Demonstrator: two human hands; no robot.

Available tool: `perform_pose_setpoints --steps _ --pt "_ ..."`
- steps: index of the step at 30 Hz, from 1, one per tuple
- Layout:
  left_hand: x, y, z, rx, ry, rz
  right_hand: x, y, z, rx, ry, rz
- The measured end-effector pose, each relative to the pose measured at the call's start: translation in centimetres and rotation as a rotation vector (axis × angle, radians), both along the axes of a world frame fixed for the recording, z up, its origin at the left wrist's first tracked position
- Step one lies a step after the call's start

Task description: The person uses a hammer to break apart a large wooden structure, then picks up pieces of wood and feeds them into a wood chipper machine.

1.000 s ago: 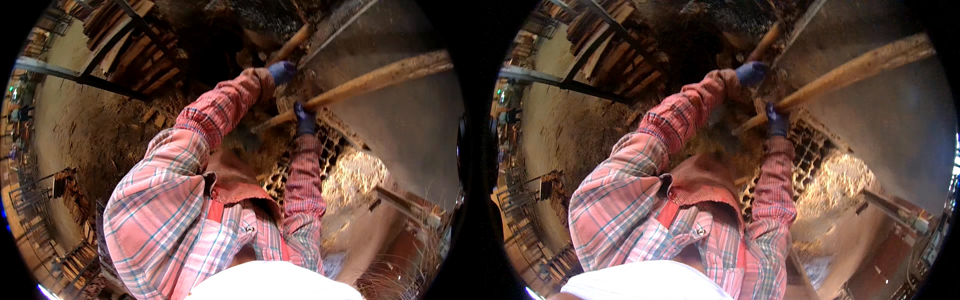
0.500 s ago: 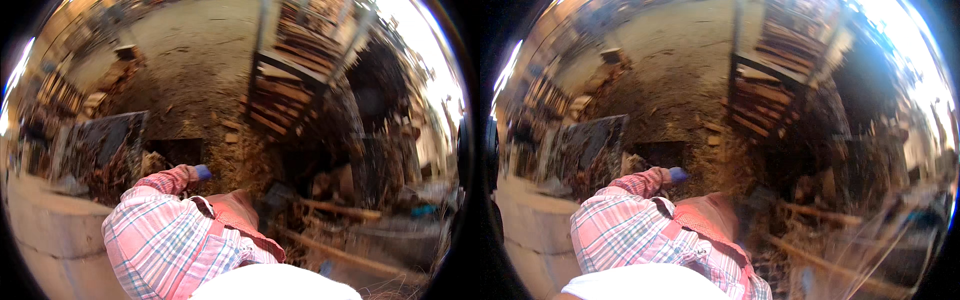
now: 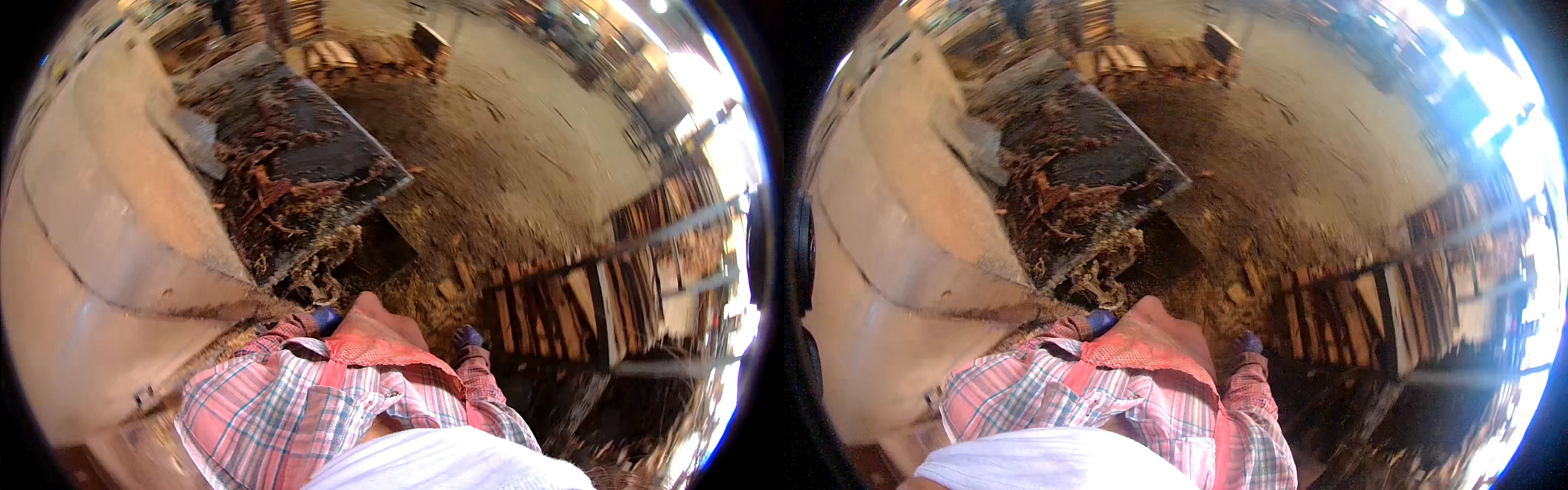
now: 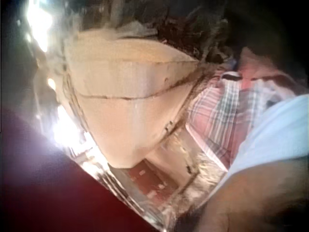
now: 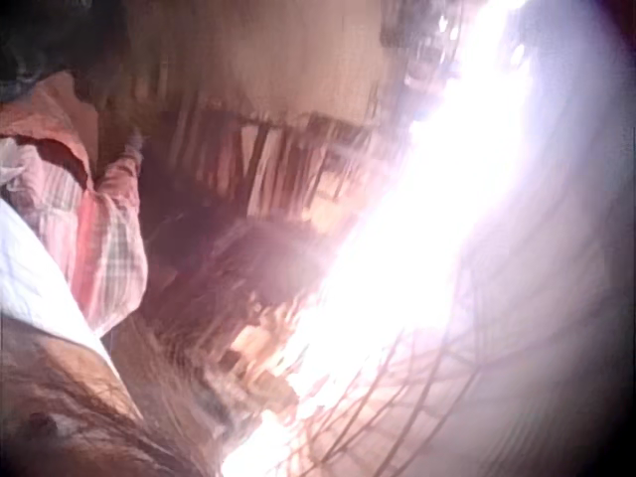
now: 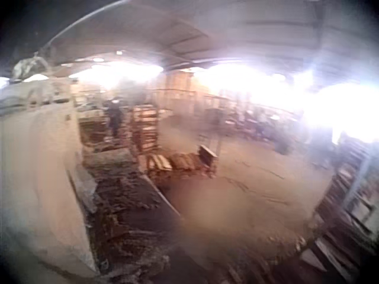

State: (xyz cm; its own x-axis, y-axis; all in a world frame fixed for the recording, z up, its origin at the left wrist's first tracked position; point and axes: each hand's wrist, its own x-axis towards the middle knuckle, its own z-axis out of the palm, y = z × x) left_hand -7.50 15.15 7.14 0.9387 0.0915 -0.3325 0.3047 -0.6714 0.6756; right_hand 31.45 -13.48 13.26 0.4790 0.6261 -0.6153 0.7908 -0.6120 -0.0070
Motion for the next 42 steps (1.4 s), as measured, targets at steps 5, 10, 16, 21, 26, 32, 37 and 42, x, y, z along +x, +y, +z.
perform_pose_setpoints --steps 5,10,16,21,26,32,37,42 --pt "-3.0 2.0 1.4 0.288 0.459 0.172 0.7 14.2 -3.3 -0.045 0.186 0.622" --pt "-9.8 -2.9 -0.5 0.189 0.89 0.653 0.3 22.5 -4.9 0.092 0.47 0.989" --pt "-7.3 -14.1 3.0 -0.686 0.183 1.494 9.5 22.5 -7.1 -0.114 0.25 1.314" --pt "-2.9 -19.6 4.4 -1.019 -0.074 1.988 16.1 22.9 -6.6 -0.25 0.225 1.286" --pt "-0.9 -24.8 8.8 -0.213 0.156 1.877 9.3 29.5 -8.1 -0.244 0.254 1.396" --pt "-2.7 -34.9 8.4 0.142 0.36 1.885 -8.0 35.5 -7.9 -0.256 0.399 1.513" --pt "-6.3 -38.4 7.9 -0.107 0.485 2.016 -22.8 33.3 -6.7 -0.445 0.576 1.426" --pt "-12.5 -43.2 7.9 0.005 0.549 2.108 -36.7 32.6 -5.0 -0.649 0.791 0.908"
